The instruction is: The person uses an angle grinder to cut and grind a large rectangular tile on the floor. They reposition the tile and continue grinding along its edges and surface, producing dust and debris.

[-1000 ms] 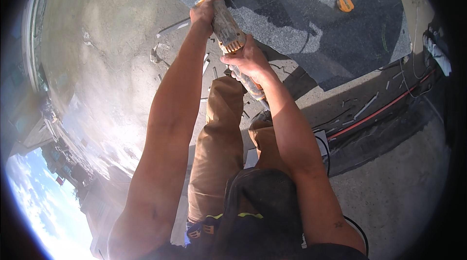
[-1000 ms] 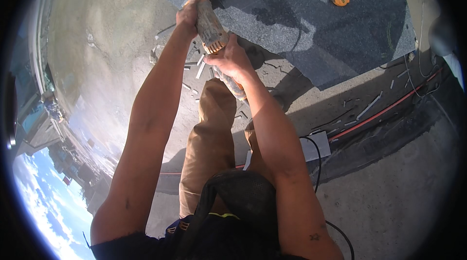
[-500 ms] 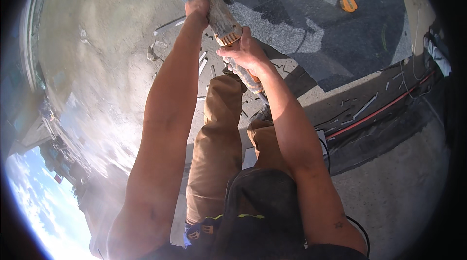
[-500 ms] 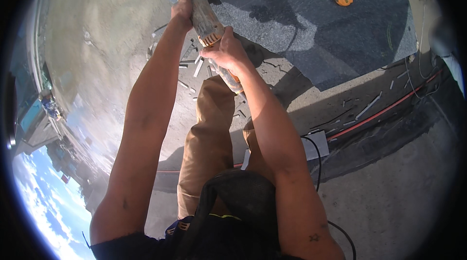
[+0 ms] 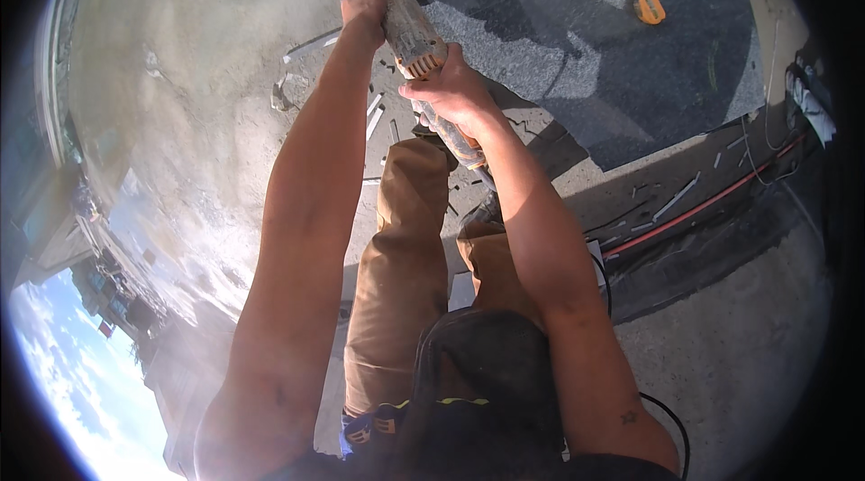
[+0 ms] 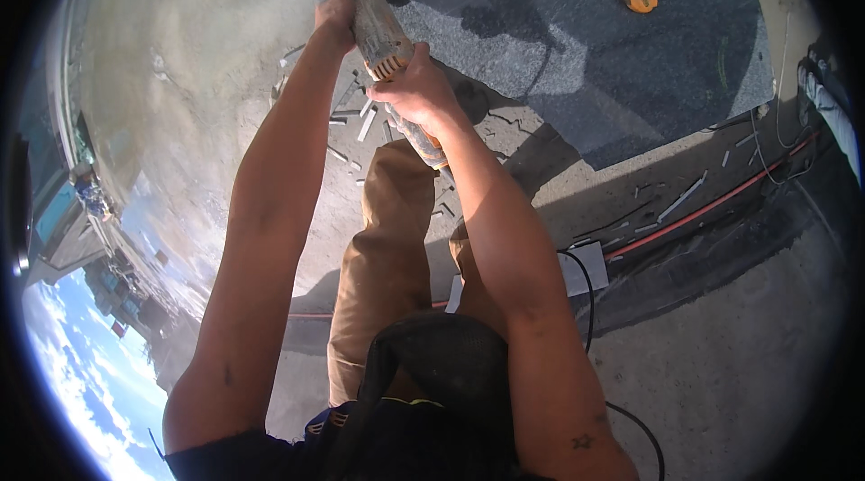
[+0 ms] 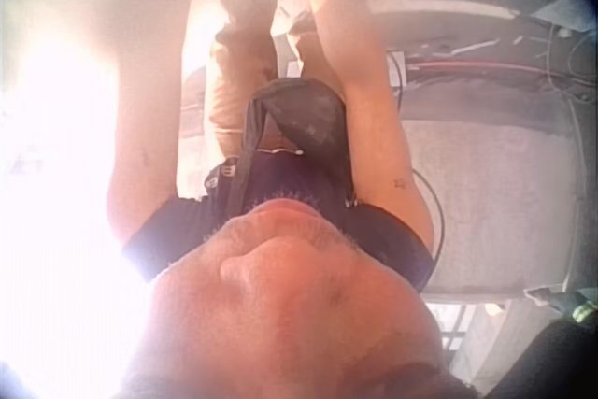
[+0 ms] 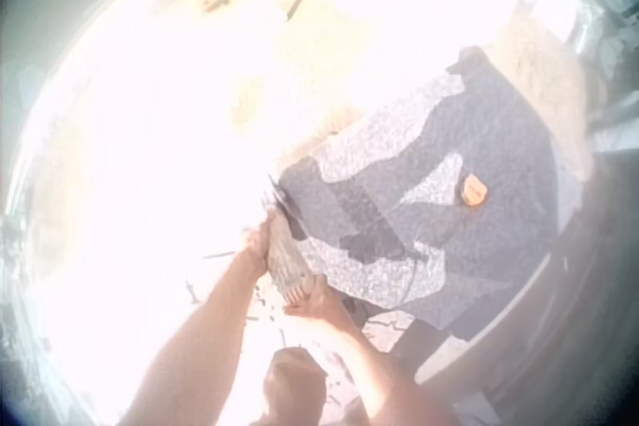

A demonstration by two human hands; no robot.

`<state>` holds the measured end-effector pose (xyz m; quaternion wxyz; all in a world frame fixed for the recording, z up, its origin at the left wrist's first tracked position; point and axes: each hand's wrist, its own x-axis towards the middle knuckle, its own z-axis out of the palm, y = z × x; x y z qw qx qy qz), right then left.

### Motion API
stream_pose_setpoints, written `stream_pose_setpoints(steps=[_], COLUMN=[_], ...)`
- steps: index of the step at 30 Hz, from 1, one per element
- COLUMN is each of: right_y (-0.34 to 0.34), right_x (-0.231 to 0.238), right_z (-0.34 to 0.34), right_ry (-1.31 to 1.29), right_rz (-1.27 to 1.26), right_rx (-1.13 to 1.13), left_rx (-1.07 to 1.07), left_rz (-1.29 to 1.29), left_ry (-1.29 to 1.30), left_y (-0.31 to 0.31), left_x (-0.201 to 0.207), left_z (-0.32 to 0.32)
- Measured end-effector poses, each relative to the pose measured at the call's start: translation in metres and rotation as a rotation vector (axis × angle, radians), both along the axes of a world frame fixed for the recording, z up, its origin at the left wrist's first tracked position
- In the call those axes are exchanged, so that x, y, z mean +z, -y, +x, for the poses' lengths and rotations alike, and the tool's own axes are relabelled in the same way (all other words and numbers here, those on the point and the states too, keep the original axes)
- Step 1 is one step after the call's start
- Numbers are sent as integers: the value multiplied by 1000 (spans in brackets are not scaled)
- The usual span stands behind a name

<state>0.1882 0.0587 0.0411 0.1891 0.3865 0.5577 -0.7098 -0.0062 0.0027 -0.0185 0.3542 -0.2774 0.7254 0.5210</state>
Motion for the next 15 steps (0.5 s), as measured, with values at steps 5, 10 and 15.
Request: stream_pose_setpoints(steps=[5, 10, 15], right_y=[14, 18, 18], right_x=[-12, -14, -4], right_z=[18, 29, 27], right_ry=[-39, -65, -38], right_rz=[82, 45, 40], right_rx=[0, -46, -46], left_rx=[17, 18, 62], left_rz=[1, 16, 70], left_ry=[35, 19, 13], left_y=[8, 7, 8], left_x=[4, 12, 18], left_z=[12, 22, 26])
